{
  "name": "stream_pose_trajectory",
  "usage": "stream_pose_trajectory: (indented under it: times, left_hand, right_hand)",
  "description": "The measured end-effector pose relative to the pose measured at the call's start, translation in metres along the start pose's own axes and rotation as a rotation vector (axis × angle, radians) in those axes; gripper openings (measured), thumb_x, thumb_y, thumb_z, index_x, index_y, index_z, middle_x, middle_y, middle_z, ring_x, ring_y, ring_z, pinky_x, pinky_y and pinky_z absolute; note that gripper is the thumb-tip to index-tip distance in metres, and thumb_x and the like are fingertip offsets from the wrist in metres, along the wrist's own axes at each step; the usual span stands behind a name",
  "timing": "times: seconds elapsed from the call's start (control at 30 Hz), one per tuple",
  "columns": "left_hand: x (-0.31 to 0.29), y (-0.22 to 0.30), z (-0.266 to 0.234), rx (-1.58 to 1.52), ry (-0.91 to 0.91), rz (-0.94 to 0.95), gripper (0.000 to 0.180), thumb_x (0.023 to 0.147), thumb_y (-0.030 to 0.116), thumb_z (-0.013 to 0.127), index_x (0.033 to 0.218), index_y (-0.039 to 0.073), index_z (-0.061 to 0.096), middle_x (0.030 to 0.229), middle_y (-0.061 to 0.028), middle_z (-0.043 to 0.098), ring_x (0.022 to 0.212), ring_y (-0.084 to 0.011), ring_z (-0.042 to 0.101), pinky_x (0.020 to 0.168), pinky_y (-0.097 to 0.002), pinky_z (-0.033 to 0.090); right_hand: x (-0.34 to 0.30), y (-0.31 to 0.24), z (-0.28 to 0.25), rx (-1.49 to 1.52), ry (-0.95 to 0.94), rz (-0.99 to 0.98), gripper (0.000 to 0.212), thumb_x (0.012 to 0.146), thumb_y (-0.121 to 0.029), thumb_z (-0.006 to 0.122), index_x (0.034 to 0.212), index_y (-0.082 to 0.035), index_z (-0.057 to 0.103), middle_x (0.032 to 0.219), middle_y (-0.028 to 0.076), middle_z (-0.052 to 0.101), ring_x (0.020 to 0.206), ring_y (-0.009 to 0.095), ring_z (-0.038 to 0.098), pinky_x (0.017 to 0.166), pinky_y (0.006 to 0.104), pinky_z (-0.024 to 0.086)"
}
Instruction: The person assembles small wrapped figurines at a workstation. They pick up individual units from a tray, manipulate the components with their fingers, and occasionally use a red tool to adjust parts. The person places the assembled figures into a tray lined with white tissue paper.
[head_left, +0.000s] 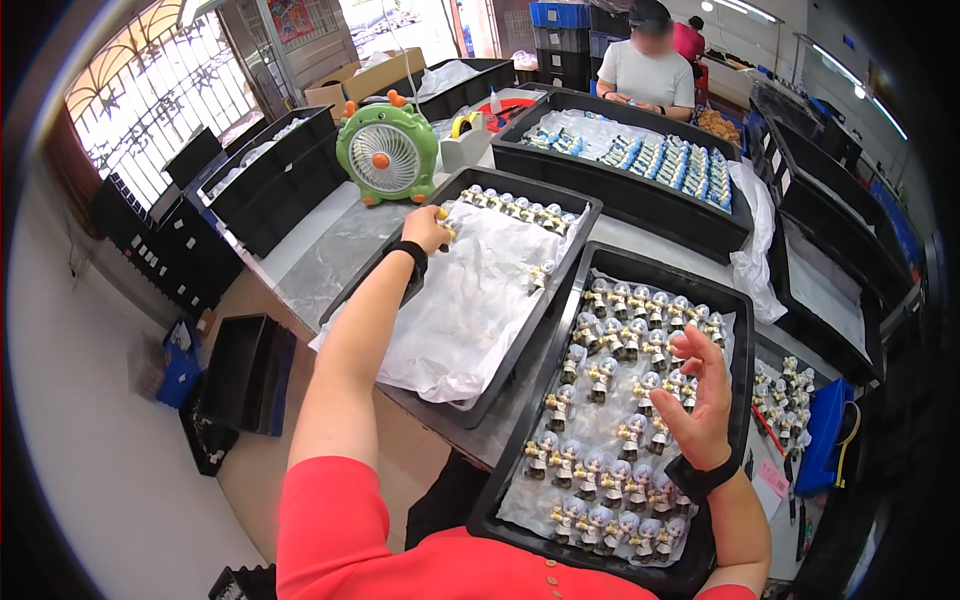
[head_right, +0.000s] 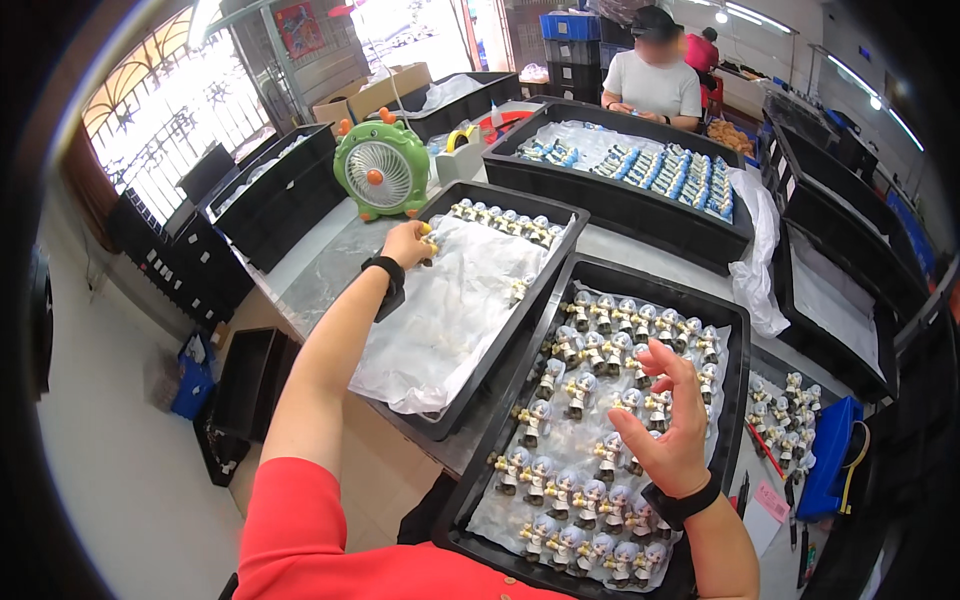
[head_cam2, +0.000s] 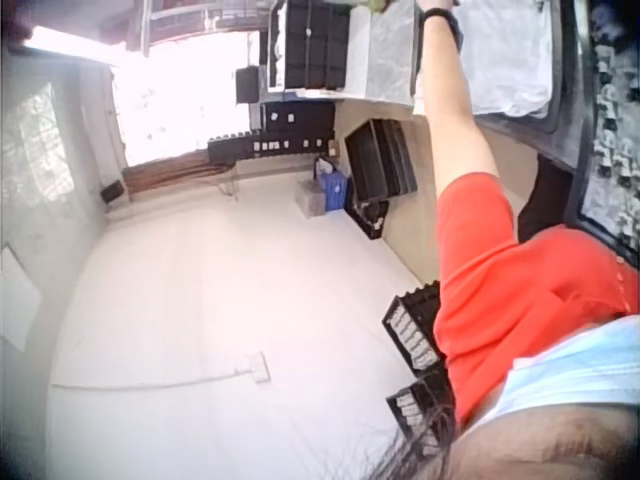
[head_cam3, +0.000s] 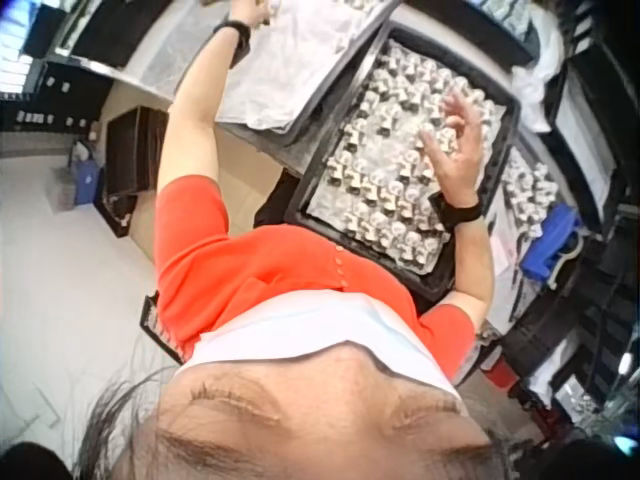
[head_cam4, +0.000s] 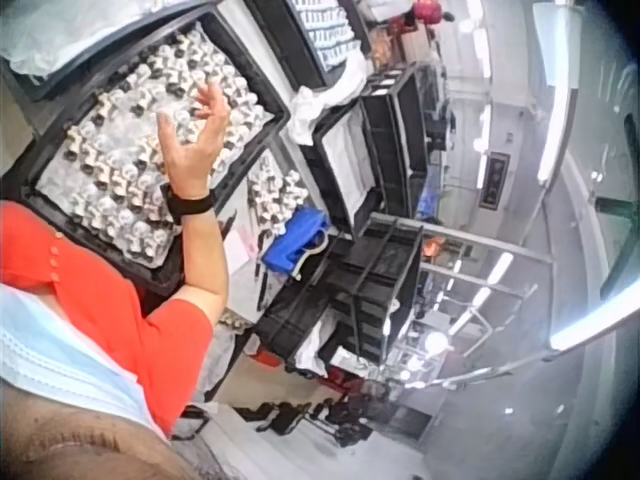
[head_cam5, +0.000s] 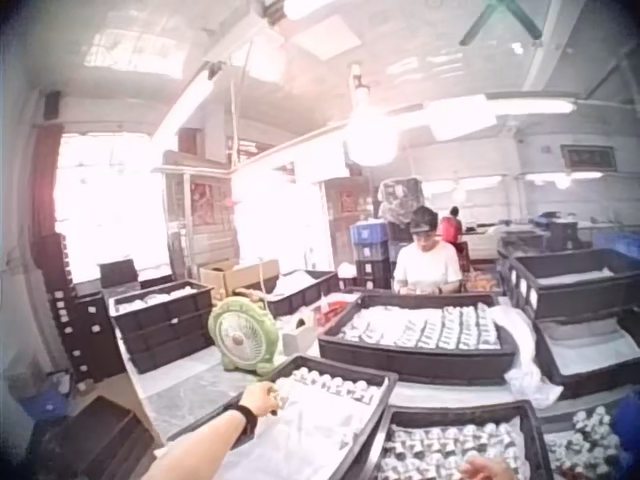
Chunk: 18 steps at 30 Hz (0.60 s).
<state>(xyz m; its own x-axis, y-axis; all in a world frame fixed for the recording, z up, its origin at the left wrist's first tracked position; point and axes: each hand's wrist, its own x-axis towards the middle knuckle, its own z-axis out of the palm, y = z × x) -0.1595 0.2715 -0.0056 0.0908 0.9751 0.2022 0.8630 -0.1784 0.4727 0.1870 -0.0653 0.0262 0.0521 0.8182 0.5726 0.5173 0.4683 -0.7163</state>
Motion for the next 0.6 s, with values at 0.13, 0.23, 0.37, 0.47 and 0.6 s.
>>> stream_pose_trajectory:
  times: [0.13, 0.23, 0.37, 0.47, 0.6]
  left_hand:
    - [0.014, -0.020, 0.032, 0.060, 0.001, -0.012, 0.042, 0.065, 0.016, 0.074, 0.103, 0.002, 0.065, 0.086, -0.0131, 0.067, 0.082, -0.0236, 0.065, 0.073, -0.0338, 0.050]
    - [0.020, -0.014, 0.045, 0.080, 0.062, 0.030, 0.038, 0.066, 0.014, 0.073, 0.102, 0.003, 0.065, 0.086, -0.0146, 0.067, 0.084, -0.0266, 0.065, 0.076, -0.0343, 0.050]
    - [0.015, -0.006, 0.048, 0.216, 0.164, 0.022, 0.032, 0.070, 0.014, 0.069, 0.101, 0.006, 0.064, 0.099, -0.0176, 0.061, 0.095, -0.0326, 0.060, 0.084, -0.0387, 0.048]
    - [0.011, 0.006, 0.038, 0.255, 0.084, 0.016, 0.028, 0.075, 0.013, 0.063, 0.102, 0.006, 0.063, 0.107, -0.0202, 0.056, 0.100, -0.0372, 0.057, 0.087, -0.0421, 0.047]
    - [0.017, -0.015, 0.045, 0.279, 0.136, 0.086, 0.015, 0.077, 0.018, 0.060, 0.084, 0.006, 0.067, 0.088, -0.0185, 0.066, 0.088, -0.0373, 0.062, 0.078, -0.0443, 0.050]
  right_hand:
    - [0.001, 0.000, 0.000, -0.026, -0.005, 0.028, 0.067, 0.072, -0.016, 0.073, 0.131, -0.006, 0.043, 0.113, 0.010, 0.056, 0.099, 0.019, 0.054, 0.079, 0.0303, 0.042]
    - [0.001, 0.001, 0.000, -0.037, -0.006, 0.042, 0.067, 0.072, -0.016, 0.073, 0.131, -0.006, 0.043, 0.113, 0.010, 0.056, 0.097, 0.018, 0.054, 0.079, 0.0301, 0.042]
    - [0.001, 0.002, 0.001, -0.032, 0.010, 0.068, 0.067, 0.071, -0.015, 0.073, 0.131, -0.006, 0.044, 0.111, 0.009, 0.057, 0.095, 0.018, 0.054, 0.078, 0.0295, 0.043]
    - [0.002, 0.005, 0.001, -0.032, 0.007, 0.080, 0.065, 0.071, -0.014, 0.073, 0.129, -0.006, 0.046, 0.111, 0.009, 0.057, 0.095, 0.018, 0.054, 0.077, 0.0292, 0.043]
    - [0.006, -0.004, 0.010, -0.116, -0.149, 0.089, 0.043, 0.074, -0.008, 0.068, 0.116, -0.005, 0.056, 0.093, 0.008, 0.062, 0.087, 0.022, 0.060, 0.075, 0.0311, 0.045]
